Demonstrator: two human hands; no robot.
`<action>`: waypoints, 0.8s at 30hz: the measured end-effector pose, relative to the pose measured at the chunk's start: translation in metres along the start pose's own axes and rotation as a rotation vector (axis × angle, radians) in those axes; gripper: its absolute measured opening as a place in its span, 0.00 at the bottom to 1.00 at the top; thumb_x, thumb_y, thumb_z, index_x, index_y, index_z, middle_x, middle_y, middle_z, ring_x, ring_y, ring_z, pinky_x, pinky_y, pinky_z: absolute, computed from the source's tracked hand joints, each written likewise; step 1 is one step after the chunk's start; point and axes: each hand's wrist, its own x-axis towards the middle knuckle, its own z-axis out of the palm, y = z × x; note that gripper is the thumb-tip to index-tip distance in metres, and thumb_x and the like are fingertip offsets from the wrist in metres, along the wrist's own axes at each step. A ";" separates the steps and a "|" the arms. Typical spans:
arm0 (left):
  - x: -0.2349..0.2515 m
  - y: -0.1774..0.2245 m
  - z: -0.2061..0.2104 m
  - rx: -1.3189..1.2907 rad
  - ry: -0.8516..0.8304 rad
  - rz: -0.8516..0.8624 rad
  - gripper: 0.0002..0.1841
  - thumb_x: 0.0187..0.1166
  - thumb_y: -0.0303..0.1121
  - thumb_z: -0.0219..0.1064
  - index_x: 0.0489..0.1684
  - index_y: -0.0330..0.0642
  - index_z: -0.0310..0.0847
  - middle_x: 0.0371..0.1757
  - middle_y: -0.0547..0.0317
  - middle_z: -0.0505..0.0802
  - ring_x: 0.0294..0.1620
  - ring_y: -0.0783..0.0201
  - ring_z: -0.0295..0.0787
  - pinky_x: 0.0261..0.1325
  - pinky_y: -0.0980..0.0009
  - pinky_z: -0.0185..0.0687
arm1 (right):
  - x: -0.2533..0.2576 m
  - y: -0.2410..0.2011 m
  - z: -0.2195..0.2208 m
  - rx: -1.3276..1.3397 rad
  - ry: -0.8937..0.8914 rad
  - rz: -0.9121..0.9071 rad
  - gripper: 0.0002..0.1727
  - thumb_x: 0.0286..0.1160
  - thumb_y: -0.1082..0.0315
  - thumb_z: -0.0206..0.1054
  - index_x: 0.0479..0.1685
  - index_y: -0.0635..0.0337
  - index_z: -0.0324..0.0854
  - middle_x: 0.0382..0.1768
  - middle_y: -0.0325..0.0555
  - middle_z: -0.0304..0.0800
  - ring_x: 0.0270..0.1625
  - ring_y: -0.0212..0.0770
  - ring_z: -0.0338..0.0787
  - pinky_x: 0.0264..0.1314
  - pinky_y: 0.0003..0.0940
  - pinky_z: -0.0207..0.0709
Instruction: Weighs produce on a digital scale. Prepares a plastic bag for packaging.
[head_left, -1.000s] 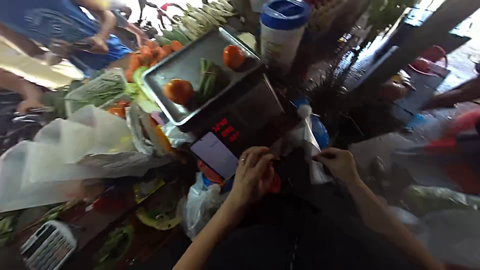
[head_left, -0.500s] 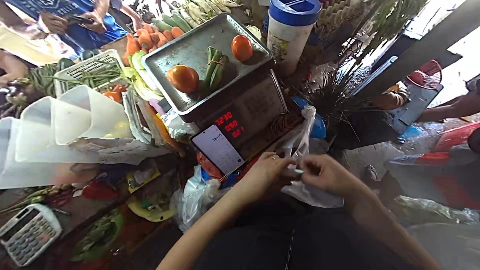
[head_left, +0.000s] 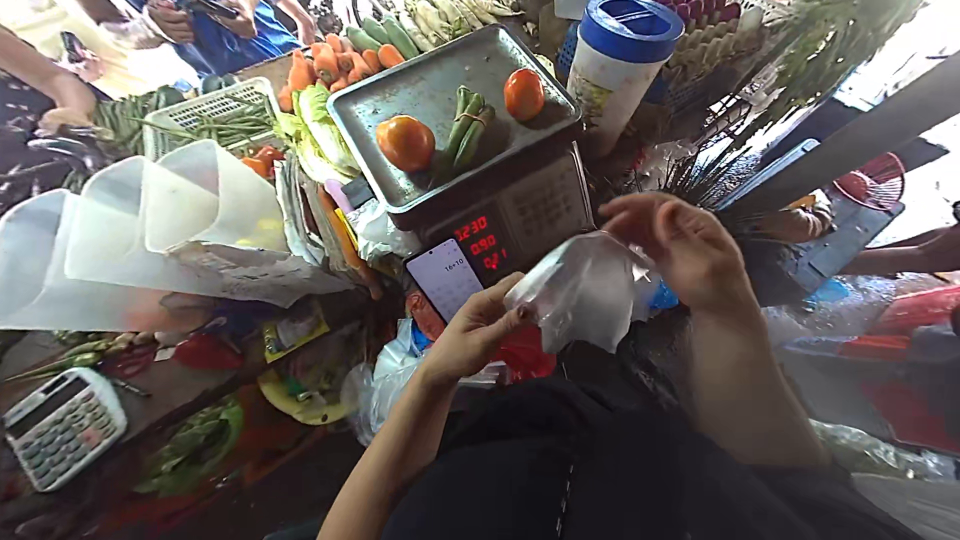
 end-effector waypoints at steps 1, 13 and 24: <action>-0.003 0.002 -0.002 0.069 -0.016 0.005 0.13 0.91 0.39 0.59 0.67 0.53 0.84 0.60 0.77 0.91 0.61 0.80 0.86 0.68 0.73 0.83 | -0.001 0.004 -0.010 0.088 -0.014 -0.022 0.38 0.91 0.36 0.39 0.74 0.59 0.78 0.61 0.42 0.92 0.62 0.38 0.91 0.68 0.38 0.84; -0.024 0.000 0.006 0.411 -0.438 -0.008 0.13 0.91 0.35 0.58 0.50 0.36 0.87 0.57 0.51 0.91 0.69 0.61 0.83 0.78 0.62 0.75 | -0.150 0.133 -0.064 -0.224 0.458 0.604 0.26 0.93 0.61 0.44 0.63 0.72 0.83 0.58 0.54 0.92 0.62 0.37 0.91 0.73 0.36 0.81; -0.012 0.021 0.015 0.376 0.248 0.112 0.10 0.91 0.37 0.58 0.56 0.59 0.86 0.48 0.83 0.93 0.50 0.85 0.88 0.58 0.82 0.85 | -0.119 0.101 -0.012 -0.295 -0.011 0.857 0.35 0.65 0.66 0.78 0.73 0.73 0.75 0.64 0.67 0.85 0.66 0.56 0.86 0.72 0.55 0.76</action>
